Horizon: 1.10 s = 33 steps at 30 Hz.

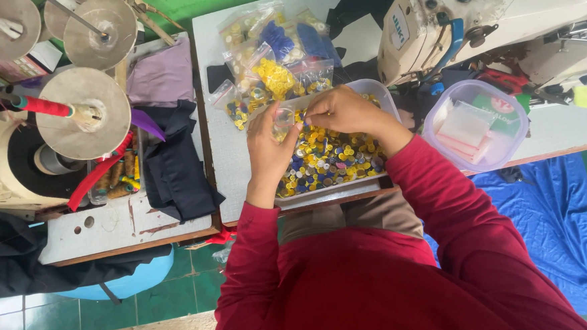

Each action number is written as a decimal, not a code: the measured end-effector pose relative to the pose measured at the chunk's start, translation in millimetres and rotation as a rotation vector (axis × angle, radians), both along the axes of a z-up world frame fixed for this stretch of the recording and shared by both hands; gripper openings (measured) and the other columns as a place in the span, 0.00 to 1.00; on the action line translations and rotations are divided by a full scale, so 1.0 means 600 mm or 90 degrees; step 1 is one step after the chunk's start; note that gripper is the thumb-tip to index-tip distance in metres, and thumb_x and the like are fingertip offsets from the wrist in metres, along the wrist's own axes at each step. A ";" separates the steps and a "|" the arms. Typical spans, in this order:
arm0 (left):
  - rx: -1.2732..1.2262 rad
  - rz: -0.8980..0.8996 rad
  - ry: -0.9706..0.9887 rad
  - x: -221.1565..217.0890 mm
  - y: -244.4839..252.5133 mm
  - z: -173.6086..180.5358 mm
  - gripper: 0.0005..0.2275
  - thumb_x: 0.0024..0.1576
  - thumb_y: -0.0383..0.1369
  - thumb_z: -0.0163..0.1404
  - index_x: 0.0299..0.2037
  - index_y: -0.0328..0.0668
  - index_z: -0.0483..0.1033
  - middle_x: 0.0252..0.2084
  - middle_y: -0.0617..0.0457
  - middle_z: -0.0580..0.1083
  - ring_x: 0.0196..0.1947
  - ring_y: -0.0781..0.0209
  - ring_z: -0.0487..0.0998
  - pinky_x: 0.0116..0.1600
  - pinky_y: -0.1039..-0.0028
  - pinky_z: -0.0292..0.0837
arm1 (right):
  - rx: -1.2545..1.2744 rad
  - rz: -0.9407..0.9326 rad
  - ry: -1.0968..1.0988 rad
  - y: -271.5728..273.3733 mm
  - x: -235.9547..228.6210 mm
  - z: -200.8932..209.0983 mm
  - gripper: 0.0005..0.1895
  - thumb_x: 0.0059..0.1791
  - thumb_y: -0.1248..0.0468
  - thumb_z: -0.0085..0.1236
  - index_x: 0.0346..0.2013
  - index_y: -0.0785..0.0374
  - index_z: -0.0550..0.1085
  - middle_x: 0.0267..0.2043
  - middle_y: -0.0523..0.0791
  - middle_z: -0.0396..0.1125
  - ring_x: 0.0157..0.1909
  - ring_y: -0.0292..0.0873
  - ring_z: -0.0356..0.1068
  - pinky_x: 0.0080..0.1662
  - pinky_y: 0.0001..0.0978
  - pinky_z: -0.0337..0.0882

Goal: Sorting and packaging small yellow and blue buttons from a large container into small plastic bags at a sewing workstation.

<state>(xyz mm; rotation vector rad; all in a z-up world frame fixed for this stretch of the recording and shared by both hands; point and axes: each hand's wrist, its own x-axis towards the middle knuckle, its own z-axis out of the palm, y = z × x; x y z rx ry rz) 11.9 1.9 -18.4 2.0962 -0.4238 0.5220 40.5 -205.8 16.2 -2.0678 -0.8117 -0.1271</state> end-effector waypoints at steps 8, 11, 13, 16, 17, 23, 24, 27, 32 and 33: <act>0.026 -0.030 -0.013 0.005 -0.004 -0.015 0.24 0.50 0.34 0.67 0.56 0.37 0.75 0.44 0.44 0.77 0.48 0.45 0.77 0.53 0.59 0.72 | 0.063 -0.014 -0.092 0.032 -0.026 0.072 0.07 0.50 0.76 0.58 0.40 0.69 0.82 0.34 0.55 0.76 0.33 0.50 0.76 0.31 0.34 0.76; 0.026 -0.046 -0.009 -0.007 -0.010 0.010 0.24 0.49 0.34 0.67 0.55 0.37 0.76 0.44 0.43 0.77 0.47 0.45 0.78 0.52 0.59 0.73 | 0.041 0.018 -0.079 0.041 -0.041 0.098 0.08 0.49 0.77 0.58 0.41 0.70 0.81 0.34 0.57 0.76 0.31 0.51 0.76 0.30 0.34 0.75; 0.007 -0.051 0.003 -0.008 -0.008 0.013 0.23 0.50 0.32 0.67 0.56 0.37 0.75 0.45 0.43 0.77 0.48 0.44 0.78 0.53 0.60 0.73 | 0.057 0.037 -0.056 0.029 -0.024 0.081 0.09 0.49 0.77 0.58 0.43 0.71 0.80 0.34 0.57 0.76 0.29 0.51 0.76 0.29 0.34 0.74; -0.011 -0.019 0.001 -0.001 0.000 0.000 0.24 0.52 0.34 0.66 0.58 0.35 0.74 0.46 0.41 0.77 0.49 0.44 0.77 0.53 0.60 0.72 | 0.063 -0.063 -0.062 0.002 0.011 0.018 0.06 0.49 0.75 0.60 0.39 0.68 0.80 0.30 0.50 0.75 0.28 0.44 0.74 0.26 0.30 0.70; -0.016 -0.015 0.001 -0.001 0.002 0.006 0.24 0.53 0.34 0.65 0.59 0.36 0.73 0.47 0.41 0.77 0.49 0.45 0.77 0.53 0.60 0.72 | -0.092 -0.100 -0.023 0.000 0.012 0.003 0.05 0.48 0.72 0.60 0.37 0.64 0.81 0.30 0.50 0.75 0.30 0.50 0.76 0.28 0.37 0.73; -0.030 -0.004 0.007 -0.007 0.004 0.016 0.24 0.53 0.34 0.64 0.59 0.36 0.73 0.48 0.40 0.76 0.49 0.45 0.77 0.52 0.59 0.73 | -0.523 -0.150 0.082 0.022 0.012 -0.039 0.13 0.50 0.56 0.57 0.39 0.59 0.83 0.34 0.54 0.75 0.38 0.60 0.78 0.37 0.49 0.78; -0.026 -0.003 0.003 -0.005 0.003 0.020 0.24 0.53 0.33 0.65 0.59 0.36 0.73 0.48 0.39 0.76 0.48 0.44 0.77 0.52 0.58 0.73 | -0.563 -0.139 0.090 0.029 0.011 -0.028 0.17 0.51 0.53 0.56 0.41 0.63 0.82 0.35 0.56 0.75 0.39 0.61 0.77 0.39 0.50 0.78; -0.029 -0.003 0.005 -0.007 0.002 0.020 0.24 0.53 0.33 0.65 0.58 0.36 0.73 0.47 0.39 0.76 0.48 0.45 0.77 0.52 0.59 0.74 | -0.538 -0.098 0.085 0.020 0.007 -0.037 0.14 0.50 0.58 0.55 0.47 0.57 0.81 0.39 0.55 0.75 0.42 0.64 0.77 0.42 0.55 0.77; -0.044 -0.005 0.013 -0.005 0.003 0.012 0.24 0.53 0.33 0.65 0.59 0.36 0.73 0.47 0.39 0.76 0.48 0.45 0.77 0.52 0.60 0.74 | -0.456 -0.073 0.160 0.006 0.009 -0.028 0.13 0.51 0.61 0.51 0.45 0.58 0.81 0.40 0.57 0.75 0.44 0.65 0.75 0.44 0.56 0.76; -0.050 -0.008 0.014 -0.003 0.003 0.010 0.25 0.53 0.34 0.65 0.59 0.36 0.73 0.47 0.39 0.76 0.48 0.45 0.77 0.52 0.60 0.74 | -0.417 -0.063 0.194 0.000 0.011 -0.026 0.13 0.52 0.63 0.50 0.45 0.58 0.80 0.40 0.56 0.75 0.45 0.64 0.75 0.44 0.55 0.76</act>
